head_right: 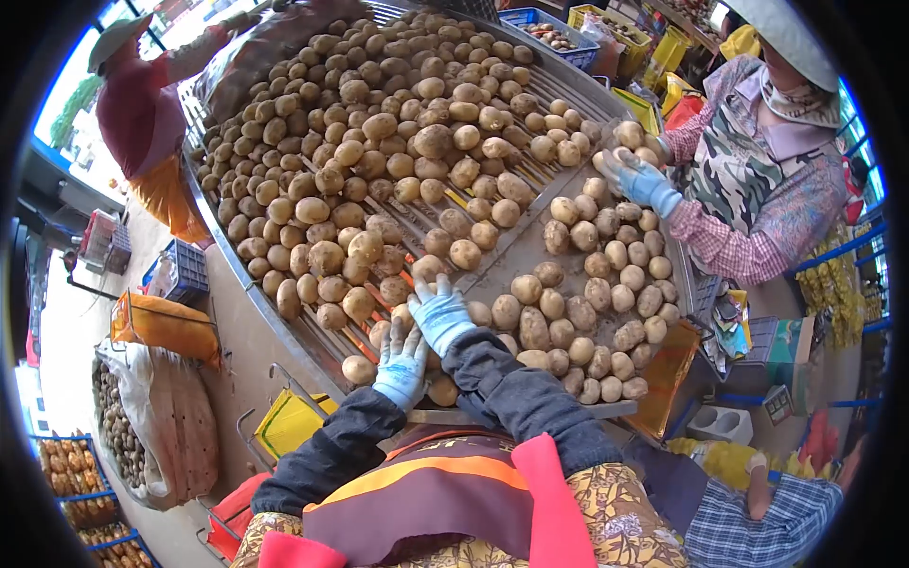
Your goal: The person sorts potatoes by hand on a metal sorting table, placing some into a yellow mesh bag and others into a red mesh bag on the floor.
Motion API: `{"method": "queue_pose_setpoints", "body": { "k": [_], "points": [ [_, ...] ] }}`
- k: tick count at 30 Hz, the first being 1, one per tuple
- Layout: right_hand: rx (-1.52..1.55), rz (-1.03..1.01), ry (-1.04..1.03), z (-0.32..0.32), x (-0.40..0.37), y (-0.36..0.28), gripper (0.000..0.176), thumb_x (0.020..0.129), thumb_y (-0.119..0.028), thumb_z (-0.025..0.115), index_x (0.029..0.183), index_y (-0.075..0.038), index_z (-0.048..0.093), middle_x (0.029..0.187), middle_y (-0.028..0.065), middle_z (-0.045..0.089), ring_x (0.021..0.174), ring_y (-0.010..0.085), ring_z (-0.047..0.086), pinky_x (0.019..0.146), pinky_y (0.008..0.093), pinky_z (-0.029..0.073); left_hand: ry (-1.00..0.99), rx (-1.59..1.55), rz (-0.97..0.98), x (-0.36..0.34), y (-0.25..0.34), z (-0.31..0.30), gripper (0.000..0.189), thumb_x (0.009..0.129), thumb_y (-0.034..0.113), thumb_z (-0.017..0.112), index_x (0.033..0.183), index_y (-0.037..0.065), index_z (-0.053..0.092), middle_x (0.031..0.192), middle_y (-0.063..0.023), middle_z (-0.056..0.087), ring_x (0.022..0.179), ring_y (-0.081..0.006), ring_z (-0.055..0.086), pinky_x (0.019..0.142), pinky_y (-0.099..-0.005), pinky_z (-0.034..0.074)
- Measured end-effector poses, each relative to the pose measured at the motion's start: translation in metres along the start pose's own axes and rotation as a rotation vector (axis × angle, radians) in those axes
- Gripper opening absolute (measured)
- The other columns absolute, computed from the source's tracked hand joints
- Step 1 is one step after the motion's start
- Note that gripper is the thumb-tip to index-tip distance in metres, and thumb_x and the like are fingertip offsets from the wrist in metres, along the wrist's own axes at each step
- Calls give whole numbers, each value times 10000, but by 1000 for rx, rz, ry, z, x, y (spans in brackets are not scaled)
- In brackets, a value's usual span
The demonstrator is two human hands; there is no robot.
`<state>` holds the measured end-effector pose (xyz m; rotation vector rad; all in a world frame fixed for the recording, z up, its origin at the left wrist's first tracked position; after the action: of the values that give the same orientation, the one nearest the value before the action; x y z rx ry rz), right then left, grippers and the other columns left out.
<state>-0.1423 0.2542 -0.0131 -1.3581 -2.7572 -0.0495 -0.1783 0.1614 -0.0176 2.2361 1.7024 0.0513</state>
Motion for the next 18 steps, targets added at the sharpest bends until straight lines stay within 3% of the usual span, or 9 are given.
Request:
{"method": "queue_pose_setpoints", "body": {
  "k": [1, 2, 4, 6, 8, 10, 14, 15, 18],
  "points": [
    [526, 344, -60, 2, -6, 26, 328, 888, -321, 583, 1160, -145, 635, 1282, 129, 513, 1159, 368, 463, 932, 472, 462, 77, -78, 18, -2, 2, -7, 761, 767, 269, 707, 1429, 48, 404, 1499, -176, 344, 1444, -442, 180, 1168, -580, 156],
    [330, 116, -54, -1, -11, 21, 288, 856, -274, 636, 1108, -135, 646, 1225, 121, 530, 1123, 347, 472, 915, 465, 461, 156, -156, 33, -7, 0, -16, 730, 782, 268, 703, 1419, 54, 419, 1480, -181, 367, 1434, -440, 209, 1161, -575, 181],
    [515, 290, 103, -15, -34, 47, 310, 803, -233, 711, 1087, -125, 651, 1221, 126, 530, 1094, 339, 487, 918, 461, 453, 259, -550, 3, -20, -14, -31, 588, 896, 192, 660, 1424, 94, 420, 1438, -168, 432, 1317, -371, 442, 1093, -466, 364],
    [821, 398, 213, -45, -53, 54, 390, 762, -243, 763, 1110, -109, 649, 1202, 144, 542, 1077, 349, 518, 939, 455, 446, 262, -1199, -225, -27, -32, -11, 563, 960, 196, 610, 1459, 114, 362, 1440, -133, 436, 1268, -302, 500, 1060, -422, 414],
    [1001, 181, 240, -81, -62, 26, 358, 813, -274, 730, 1116, -101, 650, 1209, 155, 555, 1124, 361, 523, 948, 451, 446, 141, -1814, -409, -23, -18, -3, 579, 992, 316, 565, 1479, 143, 304, 1399, -117, 458, 1215, -235, 541, 1005, -424, 470],
    [971, -6, 142, -85, -80, 14, 366, 865, -330, 677, 1146, -98, 643, 1233, 169, 558, 1168, 372, 516, 952, 455, 447, -128, -2268, -318, -10, 11, -17, 636, 972, 451, 560, 1445, 101, 320, 1372, -105, 459, 1201, -234, 538, 935, -429, 516],
    [276, 175, 10, -68, -159, 79, 533, 772, -424, 703, 1207, -126, 625, 1414, 175, 424, 1289, 385, 397, 1045, 525, 335, -296, -2356, -491, -21, 8, 0, 592, 925, 540, 580, 1299, 98, 456, 1164, -119, 602, 1061, -282, 629, 899, -463, 536],
    [245, 190, -135, -41, -182, 94, 512, 789, -422, 695, 1203, -129, 629, 1363, 155, 485, 1270, 351, 434, 1041, 534, 335, -251, -2375, -536, -21, 10, -3, 530, 924, 517, 591, 1192, 63, 536, 1071, -135, 644, 1013, -307, 649, 909, -482, 532],
    [493, 299, 75, -31, -198, 125, 361, 893, -333, 628, 1187, -123, 634, 1183, 95, 623, 1116, 266, 567, 939, 381, 443, -291, -2452, -620, -20, 12, 12, 485, 939, 474, 578, 1112, 20, 581, 1077, -144, 645, 1040, -318, 638, 923, -487, 527]
  ]
}}
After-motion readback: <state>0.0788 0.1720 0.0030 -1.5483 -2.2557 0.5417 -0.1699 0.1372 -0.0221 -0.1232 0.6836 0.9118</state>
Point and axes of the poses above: each hand's wrist, its own x-axis towards the middle knuckle, its own z-axis out of the palm, y = z × x, the point moved 9 cm from there along x, towards the middle knuckle
